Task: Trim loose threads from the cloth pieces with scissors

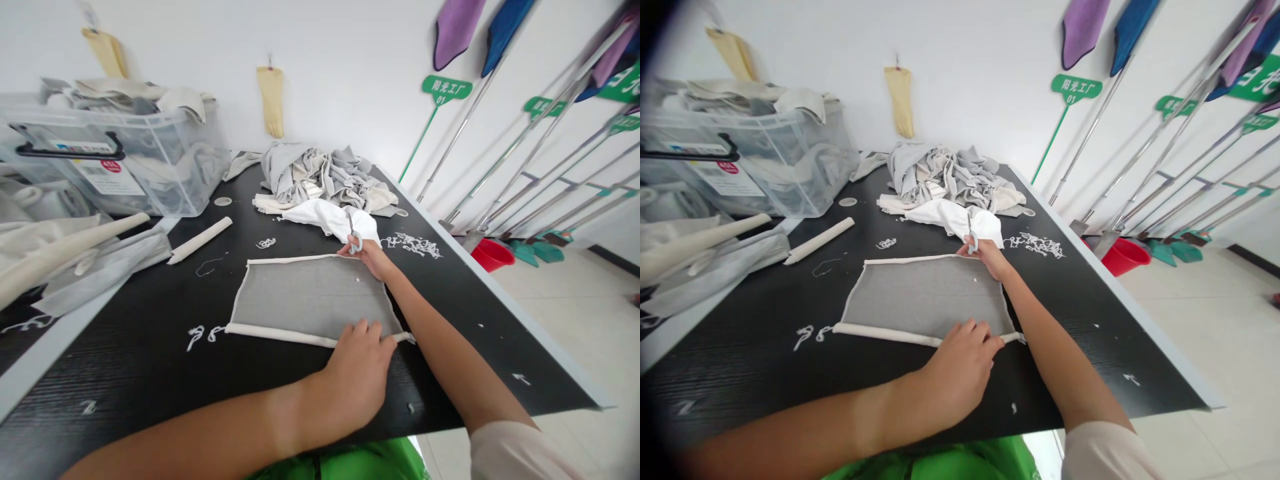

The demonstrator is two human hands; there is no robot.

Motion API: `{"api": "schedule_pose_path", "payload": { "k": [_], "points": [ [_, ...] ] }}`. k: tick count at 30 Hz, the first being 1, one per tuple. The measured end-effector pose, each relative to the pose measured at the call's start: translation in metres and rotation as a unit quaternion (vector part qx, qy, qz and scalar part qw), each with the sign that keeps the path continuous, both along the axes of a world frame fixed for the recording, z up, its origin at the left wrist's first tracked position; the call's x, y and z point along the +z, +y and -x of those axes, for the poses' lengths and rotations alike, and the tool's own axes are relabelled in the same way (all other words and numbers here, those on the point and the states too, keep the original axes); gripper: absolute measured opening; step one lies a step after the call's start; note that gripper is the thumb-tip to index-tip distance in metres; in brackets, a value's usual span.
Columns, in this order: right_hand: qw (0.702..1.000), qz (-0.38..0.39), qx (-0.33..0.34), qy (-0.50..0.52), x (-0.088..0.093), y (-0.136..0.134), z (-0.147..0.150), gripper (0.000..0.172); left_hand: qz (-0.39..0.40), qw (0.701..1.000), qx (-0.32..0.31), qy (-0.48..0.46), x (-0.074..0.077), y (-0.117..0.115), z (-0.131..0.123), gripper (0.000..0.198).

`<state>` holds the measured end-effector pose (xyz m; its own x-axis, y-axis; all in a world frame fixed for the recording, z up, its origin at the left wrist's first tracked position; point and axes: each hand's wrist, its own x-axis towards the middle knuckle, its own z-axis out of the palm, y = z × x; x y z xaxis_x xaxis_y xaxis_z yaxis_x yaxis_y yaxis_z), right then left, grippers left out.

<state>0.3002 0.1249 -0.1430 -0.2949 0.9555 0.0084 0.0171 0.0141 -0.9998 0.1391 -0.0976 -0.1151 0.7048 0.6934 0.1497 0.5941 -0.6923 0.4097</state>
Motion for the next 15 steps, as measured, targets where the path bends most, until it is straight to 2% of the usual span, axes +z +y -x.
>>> {"api": "schedule_pose_path", "payload": {
  "k": [3,9,12,15],
  "points": [
    [1.000,-0.005,0.001,-0.003,-0.002,0.001,-0.001,0.049,0.000,1.000,-0.013,0.005,-0.002,-0.011,0.000,0.026],
    [1.000,0.006,-0.008,0.002,-0.004,0.002,-0.001,0.047,-0.015,0.997,0.064,0.046,-0.006,-0.018,-0.002,0.026],
    [1.000,0.000,-0.008,-0.001,-0.004,0.002,-0.001,0.047,-0.017,0.994,0.092,0.059,-0.002,-0.013,0.004,0.030],
    [1.000,-0.011,-0.012,-0.002,-0.004,0.001,0.000,0.047,0.005,0.991,0.106,0.085,0.007,-0.007,0.020,0.030]
  ]
}}
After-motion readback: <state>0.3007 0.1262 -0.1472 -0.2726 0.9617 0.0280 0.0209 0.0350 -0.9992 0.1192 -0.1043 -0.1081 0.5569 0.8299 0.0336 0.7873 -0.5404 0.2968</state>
